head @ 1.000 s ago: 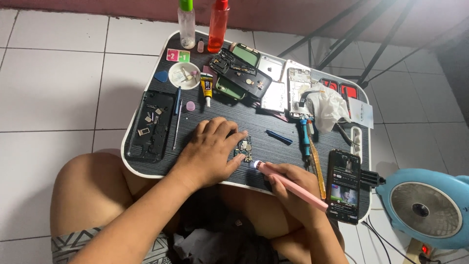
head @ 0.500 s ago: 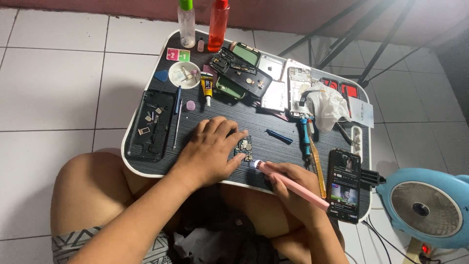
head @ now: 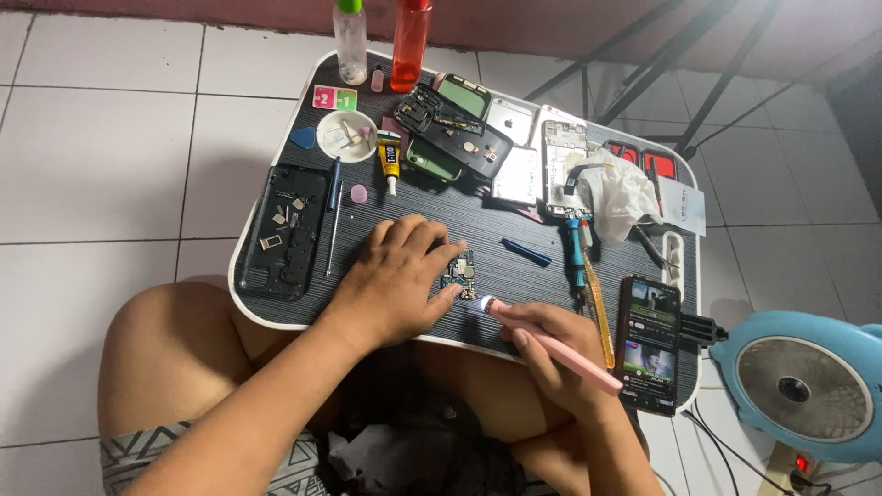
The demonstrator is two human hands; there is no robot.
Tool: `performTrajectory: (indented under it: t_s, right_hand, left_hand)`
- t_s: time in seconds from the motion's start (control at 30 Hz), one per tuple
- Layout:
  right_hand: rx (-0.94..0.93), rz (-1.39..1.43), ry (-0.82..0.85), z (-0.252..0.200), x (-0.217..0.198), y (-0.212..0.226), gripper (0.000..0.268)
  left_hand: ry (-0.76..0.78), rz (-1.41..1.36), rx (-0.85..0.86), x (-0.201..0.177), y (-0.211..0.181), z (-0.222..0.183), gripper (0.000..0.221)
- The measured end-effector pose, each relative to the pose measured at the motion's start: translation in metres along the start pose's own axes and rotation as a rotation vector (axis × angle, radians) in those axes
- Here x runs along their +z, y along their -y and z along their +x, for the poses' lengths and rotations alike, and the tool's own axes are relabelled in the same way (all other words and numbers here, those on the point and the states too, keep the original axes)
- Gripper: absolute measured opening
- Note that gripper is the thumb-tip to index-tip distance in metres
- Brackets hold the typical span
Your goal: Repairing a smartphone motherboard using a rotary tool and cleaning picks on a small workbench.
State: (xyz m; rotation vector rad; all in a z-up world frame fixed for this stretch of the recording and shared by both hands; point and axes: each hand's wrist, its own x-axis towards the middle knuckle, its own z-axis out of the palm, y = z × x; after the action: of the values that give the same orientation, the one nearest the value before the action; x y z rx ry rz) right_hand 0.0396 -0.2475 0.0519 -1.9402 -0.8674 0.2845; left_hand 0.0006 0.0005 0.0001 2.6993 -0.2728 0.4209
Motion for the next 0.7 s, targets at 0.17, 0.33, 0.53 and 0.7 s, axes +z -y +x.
performTrajectory:
  t_s: [0.17,0.33,0.53,0.7]
  right_hand:
    - [-0.036,0.053,0.031,-0.001,-0.002,0.002,0.059]
    - [-0.038,0.023,0.025,0.000,-0.003,0.004,0.058]
    - [-0.103,0.023,0.033,0.000,-0.002,-0.003,0.053]
    - [-0.096,-0.020,0.019,0.000,-0.003,-0.004,0.047]
  left_hand:
    - [-0.005,0.001,-0.001,0.000,-0.001,-0.001,0.055]
    - [-0.009,0.015,0.003,0.001,0.000,-0.001,0.055]
    - [-0.021,0.021,0.008,0.001,-0.001,0.000,0.054]
    - [-0.037,0.016,0.012,-0.001,-0.002,0.000,0.053]
